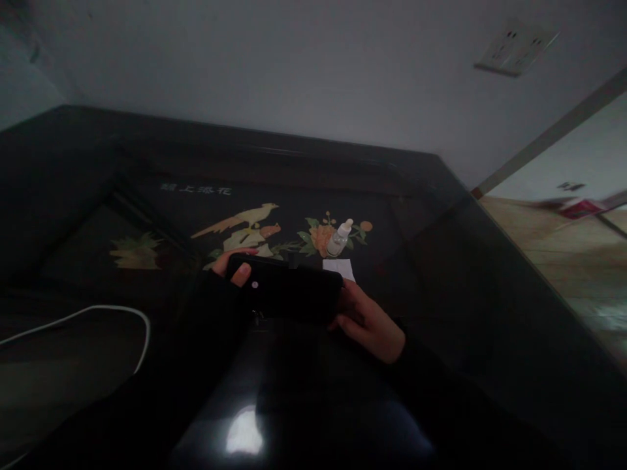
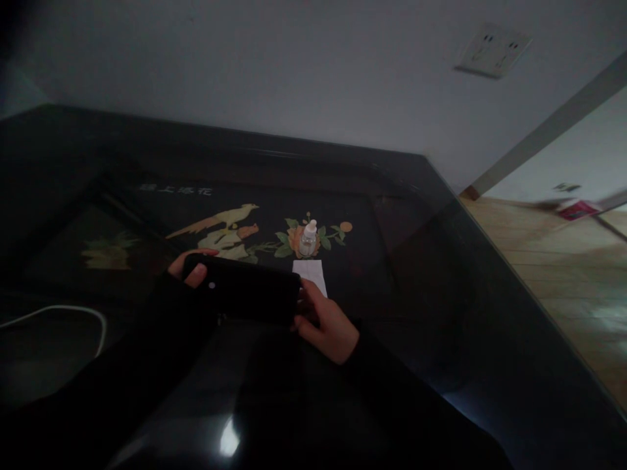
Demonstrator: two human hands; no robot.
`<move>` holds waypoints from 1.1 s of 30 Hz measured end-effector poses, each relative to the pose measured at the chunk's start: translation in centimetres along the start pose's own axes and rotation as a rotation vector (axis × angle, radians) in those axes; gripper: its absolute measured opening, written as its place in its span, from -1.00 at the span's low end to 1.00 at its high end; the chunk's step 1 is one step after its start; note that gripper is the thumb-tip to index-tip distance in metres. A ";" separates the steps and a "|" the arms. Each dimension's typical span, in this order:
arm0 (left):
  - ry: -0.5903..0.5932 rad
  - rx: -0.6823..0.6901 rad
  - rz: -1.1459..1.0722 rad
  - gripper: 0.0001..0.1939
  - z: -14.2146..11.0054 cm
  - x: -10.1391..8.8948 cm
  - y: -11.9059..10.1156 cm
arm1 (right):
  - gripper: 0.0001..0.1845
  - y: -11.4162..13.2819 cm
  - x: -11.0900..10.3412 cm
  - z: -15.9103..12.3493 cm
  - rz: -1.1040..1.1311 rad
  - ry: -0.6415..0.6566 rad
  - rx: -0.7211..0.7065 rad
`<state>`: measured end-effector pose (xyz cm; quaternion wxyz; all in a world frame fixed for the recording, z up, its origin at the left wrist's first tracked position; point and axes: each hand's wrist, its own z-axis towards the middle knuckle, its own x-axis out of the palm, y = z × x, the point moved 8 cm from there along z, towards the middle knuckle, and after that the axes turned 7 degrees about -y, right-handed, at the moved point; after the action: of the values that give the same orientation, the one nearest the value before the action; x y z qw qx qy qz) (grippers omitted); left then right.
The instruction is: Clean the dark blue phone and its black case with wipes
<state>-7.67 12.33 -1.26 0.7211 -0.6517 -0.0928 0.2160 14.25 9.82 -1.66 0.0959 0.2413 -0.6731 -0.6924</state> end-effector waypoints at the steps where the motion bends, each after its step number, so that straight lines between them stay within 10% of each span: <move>1: -0.005 0.005 -0.001 -0.66 0.0 0.0 0.0 | -0.44 0.3 -0.5 0.0 -0.023 -0.013 -0.007; 21: -0.019 0.256 0.088 -0.82 -1.4 0.8 -3.0 | -0.60 1.0 -1.9 0.0 -0.464 -0.200 -0.080; 33: -0.025 -0.058 -0.105 -0.75 -1.6 0.8 -1.0 | -0.59 0.9 -1.7 -0.3 -0.257 -0.153 -0.016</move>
<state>-6.09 11.14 -0.60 0.7111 -0.6638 -0.1419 0.1833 15.71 10.32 -0.43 -0.0435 0.2712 -0.6365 -0.7207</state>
